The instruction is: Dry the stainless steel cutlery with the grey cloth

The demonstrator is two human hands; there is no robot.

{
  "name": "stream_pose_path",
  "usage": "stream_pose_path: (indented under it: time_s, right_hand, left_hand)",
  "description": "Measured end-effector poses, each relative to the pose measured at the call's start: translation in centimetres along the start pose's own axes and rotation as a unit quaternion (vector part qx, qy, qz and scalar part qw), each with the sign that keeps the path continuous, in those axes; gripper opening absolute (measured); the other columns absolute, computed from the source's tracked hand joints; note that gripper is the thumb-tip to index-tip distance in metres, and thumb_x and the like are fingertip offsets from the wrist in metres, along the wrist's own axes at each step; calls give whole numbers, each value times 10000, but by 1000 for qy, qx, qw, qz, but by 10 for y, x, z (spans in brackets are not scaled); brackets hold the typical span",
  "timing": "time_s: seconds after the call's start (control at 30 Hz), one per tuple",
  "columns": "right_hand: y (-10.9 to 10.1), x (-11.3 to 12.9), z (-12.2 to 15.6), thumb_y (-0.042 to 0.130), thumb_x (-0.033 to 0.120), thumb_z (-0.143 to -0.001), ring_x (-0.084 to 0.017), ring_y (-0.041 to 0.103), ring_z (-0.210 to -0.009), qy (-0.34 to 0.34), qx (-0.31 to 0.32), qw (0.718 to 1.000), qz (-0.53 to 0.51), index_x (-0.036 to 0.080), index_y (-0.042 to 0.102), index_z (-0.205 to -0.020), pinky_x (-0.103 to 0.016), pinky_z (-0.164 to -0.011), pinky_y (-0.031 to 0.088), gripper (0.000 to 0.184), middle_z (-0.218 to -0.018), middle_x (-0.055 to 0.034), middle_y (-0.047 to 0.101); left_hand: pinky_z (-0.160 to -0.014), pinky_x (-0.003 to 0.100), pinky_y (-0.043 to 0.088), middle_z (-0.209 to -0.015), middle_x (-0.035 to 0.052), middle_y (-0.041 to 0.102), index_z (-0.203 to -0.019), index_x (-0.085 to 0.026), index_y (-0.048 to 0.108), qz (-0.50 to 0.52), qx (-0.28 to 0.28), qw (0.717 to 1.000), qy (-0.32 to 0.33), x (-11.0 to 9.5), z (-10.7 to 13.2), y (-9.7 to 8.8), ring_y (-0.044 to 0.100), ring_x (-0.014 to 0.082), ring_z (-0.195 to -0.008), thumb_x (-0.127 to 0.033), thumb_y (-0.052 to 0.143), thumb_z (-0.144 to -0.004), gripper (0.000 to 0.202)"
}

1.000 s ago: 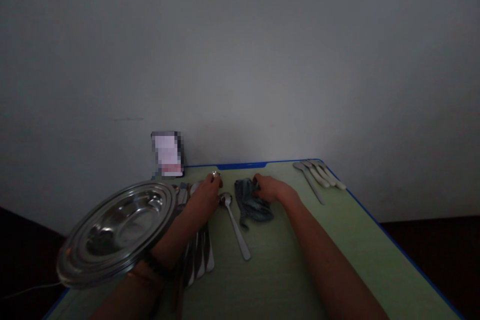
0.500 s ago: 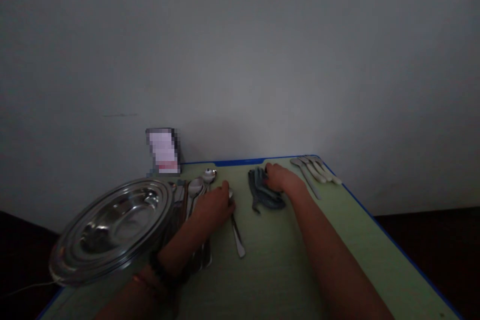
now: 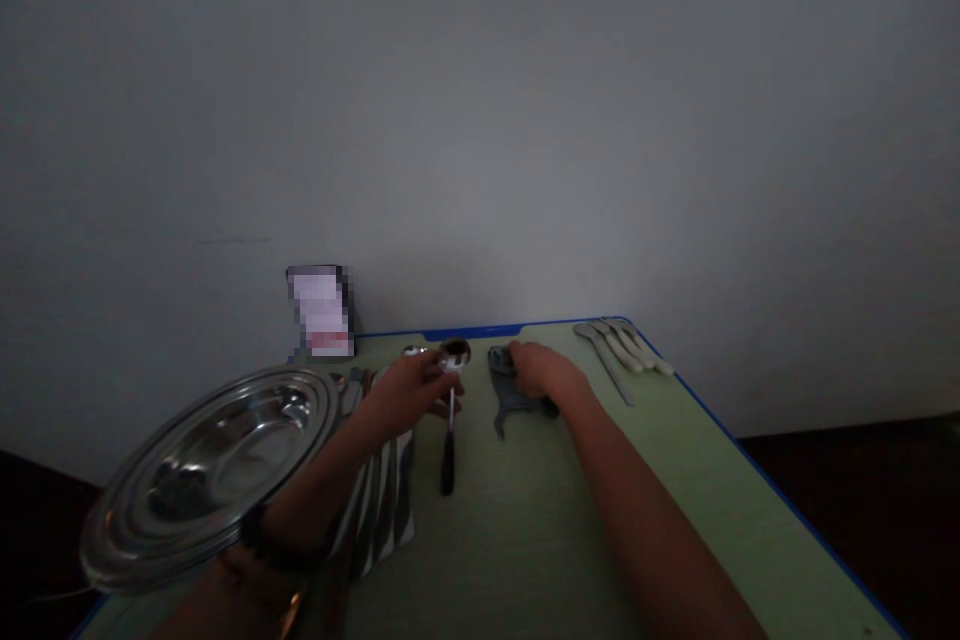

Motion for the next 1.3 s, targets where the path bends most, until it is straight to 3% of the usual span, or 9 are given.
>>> stream_pose_path:
  time_s: [0.1, 0.27, 0.43, 0.5, 0.77, 0.87, 1.03, 1.13, 1.3]
  right_hand:
    - [-23, 1, 5, 484, 138, -715, -237, 562, -864, -23, -50, 998, -44, 87, 545, -936, -339, -726, 408, 235, -944, -153, 604]
    - [-62, 16, 26, 317, 159, -743, -160, 531, -758, -75, -145, 971, -173, 133, 469, -1013, -259, -612, 408, 311, -902, -73, 580]
    - [-76, 37, 45, 448, 144, -637, -125, 487, -666, -191, -136, 857, -459, 149, 514, -939, -244, -579, 396, 309, -807, -11, 564]
    - [-77, 44, 49, 498, 129, -614, -127, 490, -687, -214, -121, 849, -468, 157, 543, -912, -246, -599, 391, 302, -790, 0, 571]
    - [-69, 34, 33, 522, 237, -692, -126, 509, -694, -101, -175, 818, -539, 169, 540, -873, -250, -611, 395, 195, -768, 4, 564]
    - [-63, 36, 30, 568, 266, -694, -133, 545, -741, -93, -141, 826, -537, 164, 535, -890, -252, -660, 427, 224, -846, -23, 593]
    - [-42, 37, 26, 506, 156, -711, -152, 587, -850, -85, -31, 893, -441, 146, 524, -1065, -256, -735, 462, 355, -1017, -70, 622]
    - [-24, 31, 19, 517, 162, -720, -169, 607, -869, -79, 22, 908, -412, 148, 535, -1099, -275, -751, 483, 379, -1007, -72, 649]
    - [-3, 18, 8, 380, 428, -844, -160, 626, -872, -57, 56, 916, -392, 160, 568, -1066, -263, -736, 501, 395, -1000, -71, 663]
  left_hand:
    - [-585, 255, 531, -737, 42, 639, -842, -131, 545, 104, 37, 994, 20, -13, 4, 5, 637, 134, -630, -206, 438, -802, 137]
    - [-517, 242, 508, -682, -4, 566, -850, -146, 526, 201, 33, 979, 30, -25, 11, -7, 589, 103, -533, -282, 455, -814, 157]
    - [-500, 245, 495, -707, 19, 603, -835, -135, 558, 220, 39, 974, 30, -31, 15, -12, 583, 104, -505, -318, 515, -788, 194]
    - [-497, 225, 478, -728, 25, 624, -832, -136, 574, 207, 8, 978, 32, -33, 16, -20, 571, 90, -496, -310, 523, -784, 187]
    - [-406, 195, 375, -673, 23, 662, -853, -143, 541, 51, -121, 991, 20, -38, 26, -60, 496, 82, -408, -339, 525, -771, 213]
    - [-459, 212, 398, -696, 36, 668, -842, -142, 553, -37, -90, 995, 37, -43, 32, -66, 524, 95, -449, -314, 471, -795, 197]
    - [-555, 238, 413, -705, 51, 670, -787, -148, 559, -194, -102, 975, 23, -45, 39, -81, 589, 144, -596, -280, 459, -787, 165]
    - [-549, 238, 403, -719, 56, 675, -808, -148, 572, -234, -79, 969, 17, -38, 38, -77, 588, 148, -593, -289, 442, -797, 191]
    - [-555, 239, 385, -761, 62, 675, -832, -160, 581, -274, -68, 959, 35, -28, 30, -64, 597, 159, -638, -324, 418, -818, 231]
Point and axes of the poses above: each hand's wrist, its own z-axis away from the middle knuckle, its own y-axis out of the palm, x = y × z, the point moved 5 cm from there along -z, towards the middle knuckle
